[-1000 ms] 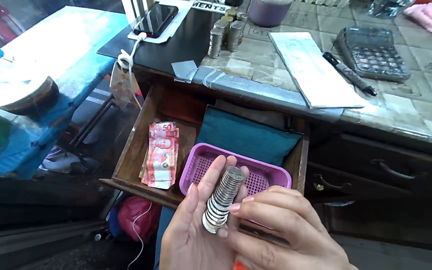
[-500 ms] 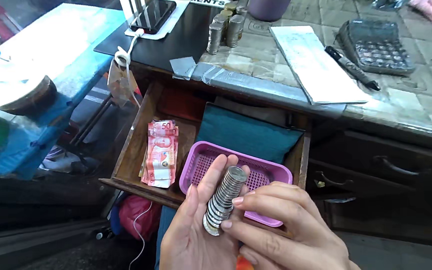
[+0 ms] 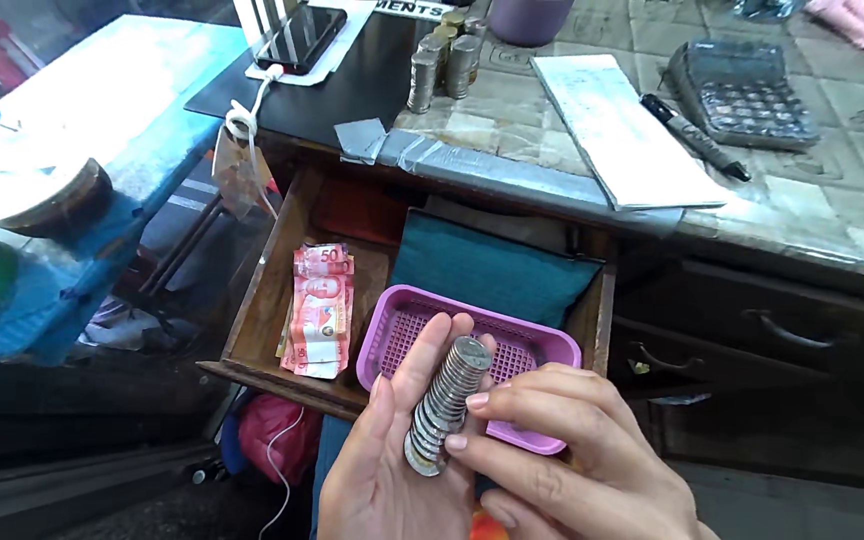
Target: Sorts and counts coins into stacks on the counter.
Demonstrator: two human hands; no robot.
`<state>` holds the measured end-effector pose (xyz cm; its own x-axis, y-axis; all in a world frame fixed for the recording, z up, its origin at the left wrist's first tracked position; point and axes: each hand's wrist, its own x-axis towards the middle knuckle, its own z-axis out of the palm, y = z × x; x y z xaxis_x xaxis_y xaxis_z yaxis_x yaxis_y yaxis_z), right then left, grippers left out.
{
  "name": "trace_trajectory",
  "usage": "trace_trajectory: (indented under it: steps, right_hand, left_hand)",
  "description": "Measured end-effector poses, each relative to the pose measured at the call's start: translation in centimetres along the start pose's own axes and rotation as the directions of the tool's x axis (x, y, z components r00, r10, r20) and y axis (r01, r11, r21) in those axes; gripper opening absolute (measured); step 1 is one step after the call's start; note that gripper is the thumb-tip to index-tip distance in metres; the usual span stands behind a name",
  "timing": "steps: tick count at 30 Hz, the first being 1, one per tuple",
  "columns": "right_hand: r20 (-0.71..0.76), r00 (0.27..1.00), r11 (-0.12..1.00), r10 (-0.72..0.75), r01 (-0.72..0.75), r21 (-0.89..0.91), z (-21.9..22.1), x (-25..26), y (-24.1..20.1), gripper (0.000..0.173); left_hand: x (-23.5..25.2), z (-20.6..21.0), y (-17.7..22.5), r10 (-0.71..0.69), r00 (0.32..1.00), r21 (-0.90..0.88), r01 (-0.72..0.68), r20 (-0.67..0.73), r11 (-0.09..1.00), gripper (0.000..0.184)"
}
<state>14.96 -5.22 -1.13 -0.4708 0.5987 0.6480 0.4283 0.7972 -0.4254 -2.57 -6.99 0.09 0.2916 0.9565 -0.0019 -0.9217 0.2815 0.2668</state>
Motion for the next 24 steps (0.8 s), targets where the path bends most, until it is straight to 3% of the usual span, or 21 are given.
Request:
trace_trajectory:
  steps: [24]
  right_hand:
    - [-0.025,0.999,0.998,0.038,-0.039,-0.045,-0.24,-0.13,0.4,0.027]
  left_hand:
    - [0.04,0.41,0.02,0.039,0.999,-0.009,-0.039,-0.008,0.999,0.054]
